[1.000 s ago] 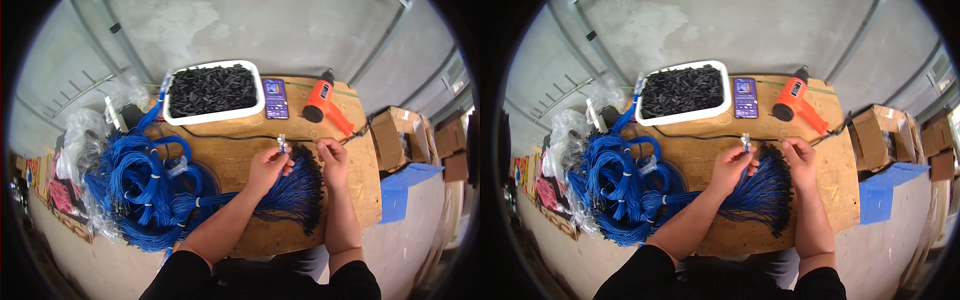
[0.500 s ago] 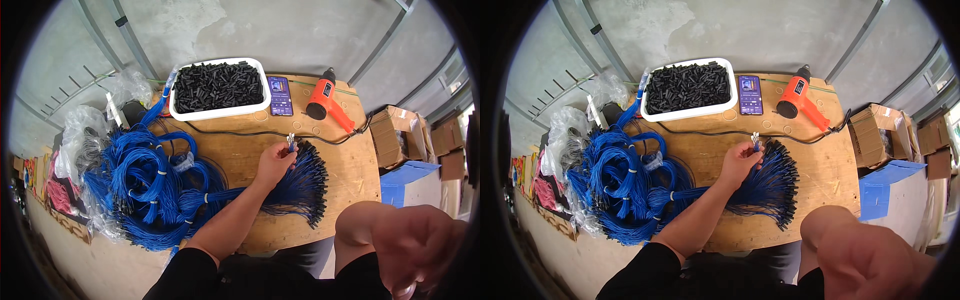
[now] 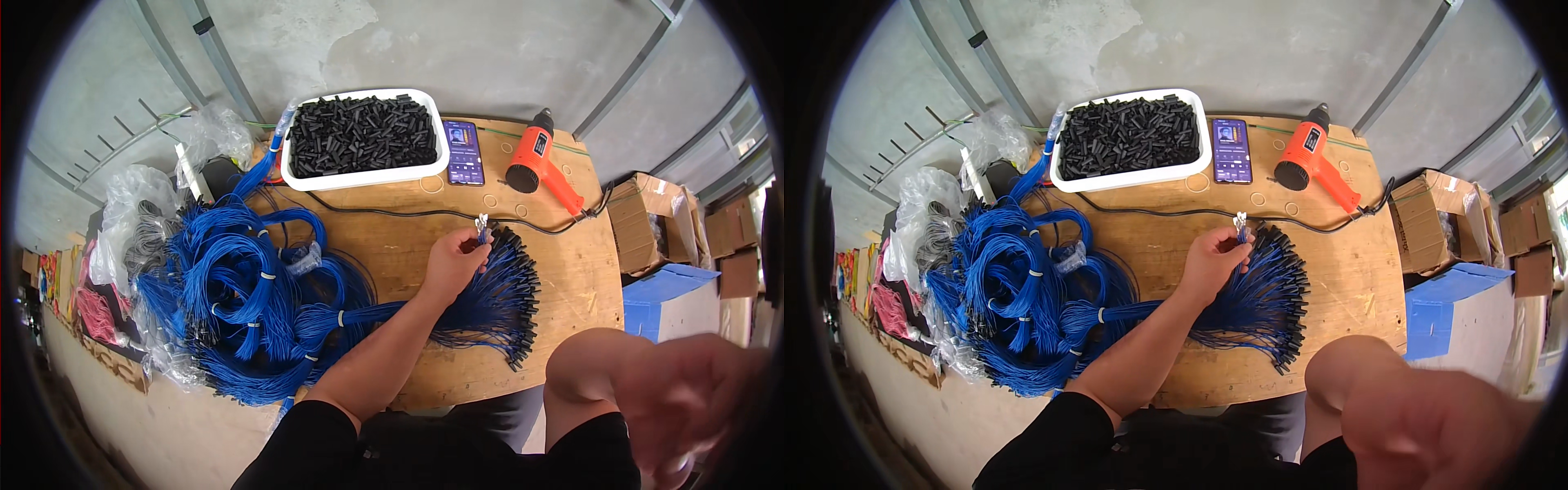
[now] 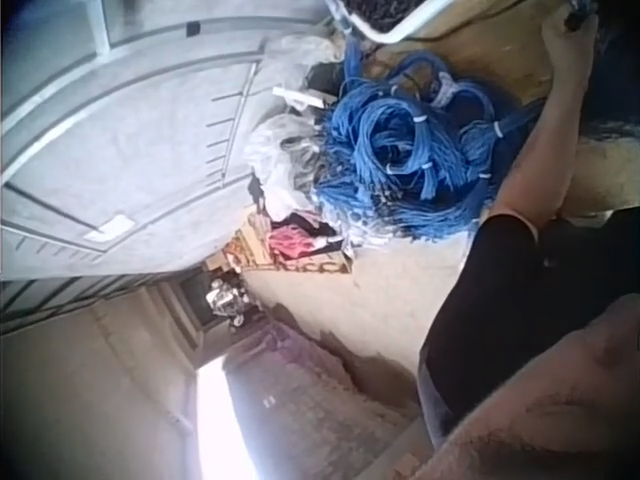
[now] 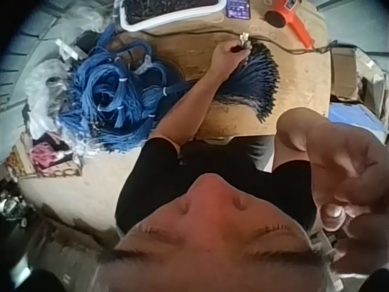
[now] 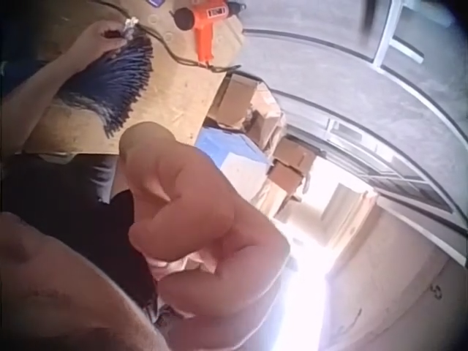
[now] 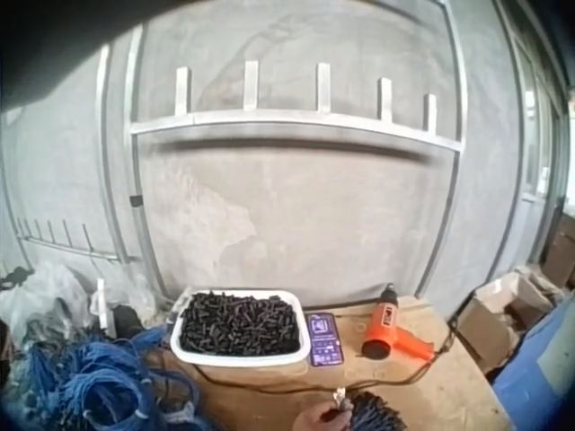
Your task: Placing heat shrink tubing onto the ends of blue electrical cables at a workbench.
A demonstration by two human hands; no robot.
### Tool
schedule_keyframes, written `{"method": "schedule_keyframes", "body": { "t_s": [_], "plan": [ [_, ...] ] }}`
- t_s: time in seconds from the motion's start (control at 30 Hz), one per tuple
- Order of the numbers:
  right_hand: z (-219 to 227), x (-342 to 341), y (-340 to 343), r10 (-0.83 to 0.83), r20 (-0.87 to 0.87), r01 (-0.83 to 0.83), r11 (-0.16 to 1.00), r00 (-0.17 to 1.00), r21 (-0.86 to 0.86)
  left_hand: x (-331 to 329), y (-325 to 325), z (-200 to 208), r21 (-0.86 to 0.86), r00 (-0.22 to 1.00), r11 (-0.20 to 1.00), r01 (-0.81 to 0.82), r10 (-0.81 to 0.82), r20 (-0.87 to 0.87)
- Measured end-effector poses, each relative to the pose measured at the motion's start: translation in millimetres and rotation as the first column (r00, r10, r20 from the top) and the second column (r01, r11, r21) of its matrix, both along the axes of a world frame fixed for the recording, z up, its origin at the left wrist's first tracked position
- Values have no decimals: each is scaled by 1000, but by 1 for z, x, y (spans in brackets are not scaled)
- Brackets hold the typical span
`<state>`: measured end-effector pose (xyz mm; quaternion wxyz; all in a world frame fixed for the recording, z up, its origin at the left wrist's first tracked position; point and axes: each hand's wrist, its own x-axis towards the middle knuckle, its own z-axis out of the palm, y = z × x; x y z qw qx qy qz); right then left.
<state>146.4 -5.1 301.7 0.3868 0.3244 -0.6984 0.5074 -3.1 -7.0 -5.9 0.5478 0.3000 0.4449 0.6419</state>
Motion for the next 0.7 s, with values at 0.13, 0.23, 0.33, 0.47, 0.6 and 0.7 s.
{"method": "schedule_keyframes", "body": {
  "t_s": [0.13, 0.23, 0.33, 0.47, 0.6, 0.7],
  "plan": [
    [-38, -29, -18, -695, -40, 508, 561, 717, -654, 8, 9, -4, 3, 999, 1000, 31, -31, -16],
    [-96, -84, 67, -596, 523, 765, 616, 609, -189, -7, -3, -8, -27, 997, 999, -23, 21, -74],
    [-156, -130, 126, -654, 677, 710, 649, 337, 274, -4, -3, 5, -58, 993, 998, 16, -23, -118],
    [-193, -173, 153, -745, 652, 565, 601, 142, 564, 1, 1, -2, 20, 1000, 1000, -20, 20, -11],
    [-199, -205, 154, -785, 609, 480, 579, 110, 659, -1, -1, 1, 6, 999, 999, 36, -36, -15],
    [-206, -221, 151, -820, 521, 432, 570, 238, 700, -3, -5, 13, 9, 998, 999, 34, -34, -48]
  ]
}}
